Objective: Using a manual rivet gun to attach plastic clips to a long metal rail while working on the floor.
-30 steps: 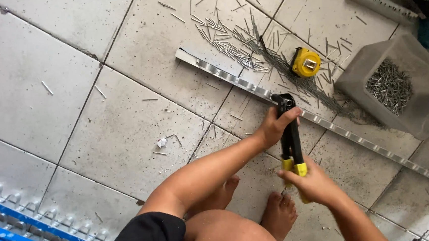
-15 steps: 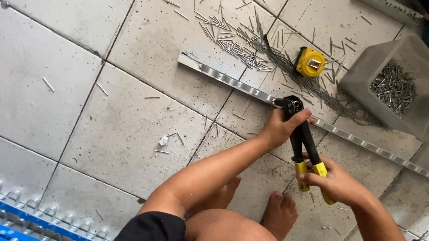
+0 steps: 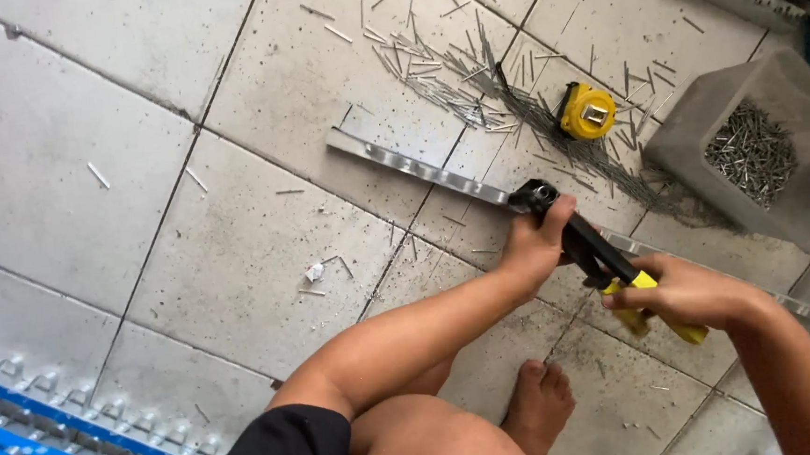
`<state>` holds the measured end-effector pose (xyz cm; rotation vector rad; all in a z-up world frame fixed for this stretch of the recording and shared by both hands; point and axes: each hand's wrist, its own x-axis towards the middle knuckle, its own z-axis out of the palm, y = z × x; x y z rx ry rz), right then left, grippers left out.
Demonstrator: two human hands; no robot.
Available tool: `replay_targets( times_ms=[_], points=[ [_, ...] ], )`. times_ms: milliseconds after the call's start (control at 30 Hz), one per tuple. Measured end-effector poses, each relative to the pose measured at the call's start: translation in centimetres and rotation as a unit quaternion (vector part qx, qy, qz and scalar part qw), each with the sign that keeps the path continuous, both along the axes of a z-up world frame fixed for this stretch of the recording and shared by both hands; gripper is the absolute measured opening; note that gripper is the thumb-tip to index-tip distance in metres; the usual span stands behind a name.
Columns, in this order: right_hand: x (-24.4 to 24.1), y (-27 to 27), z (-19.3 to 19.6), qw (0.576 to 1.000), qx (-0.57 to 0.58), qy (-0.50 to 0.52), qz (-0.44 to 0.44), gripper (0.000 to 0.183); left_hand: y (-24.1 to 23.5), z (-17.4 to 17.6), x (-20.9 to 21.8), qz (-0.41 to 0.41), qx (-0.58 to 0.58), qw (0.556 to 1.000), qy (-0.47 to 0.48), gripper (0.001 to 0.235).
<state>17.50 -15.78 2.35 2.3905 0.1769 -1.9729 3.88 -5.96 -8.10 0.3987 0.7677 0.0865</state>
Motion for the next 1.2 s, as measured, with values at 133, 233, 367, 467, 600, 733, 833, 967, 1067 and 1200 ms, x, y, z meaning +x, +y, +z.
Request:
replay_targets(
  times_ms=[133, 233, 367, 467, 600, 733, 833, 967, 1067, 1200],
  points=[
    [-0.9, -2.3, -2.7, 0.997, -0.038, -0.030, 0.063, 0.047, 0.1, -0.6, -0.6, -0.056, 0.047, 0.995, 0.068, 0.045],
    [-3.7, -4.2, -4.6, 0.997, -0.005, -0.078, 0.024, 0.043, -1.1, -3.1, -1.8, 0.004, 0.005, 0.992, -0.126, 0.044],
    [-7.5, -9.5, -12.2, 0.984, 0.007, -0.176, 0.035, 0.043, -2.7, -3.9, -0.6, 0.040, -0.004, 0.998, -0.056, 0.043],
    [-8.3, -8.3, -12.9, 0.979, 0.028, -0.198, 0.046, 0.037, -3.8, -5.6, -0.5, 0.080, -0.025, 0.996, -0.024, 0.050],
    [-6.9, -3.3, -1.0, 0.987, 0.047, -0.068, 0.135, 0.063, -3.6, -6.3, -0.9, 0.050, -0.001, 0.998, -0.043, 0.067],
    [-8.1, -4.4, -1.0, 0.992, 0.110, -0.051, 0.048, 0.068, -3.6, -5.0, -0.5, 0.068, -0.029, 0.996, -0.044, 0.072],
    [-9.3, -7.7, -9.2, 0.981, 0.086, -0.174, -0.021, 0.051, -4.0, -6.3, 1.1, 0.052, -0.008, 0.999, -0.001, 0.070],
    [-9.5, -9.0, -10.2, 0.974, 0.024, -0.223, 0.002, 0.044, -5.6, -5.9, 1.9, 0.040, -0.034, 0.998, -0.028, 0.072],
    [-6.5, -5.2, -1.3, 0.987, 0.057, -0.145, 0.042, 0.065, -4.7, -7.7, 2.1, -0.032, 0.078, 0.996, -0.041, 0.075],
    [-8.3, -6.1, -1.7, 0.988, 0.080, -0.117, -0.069, 0.053, -5.7, -6.4, 2.7, 0.041, -0.065, 0.997, -0.025, 0.076]
  ],
)
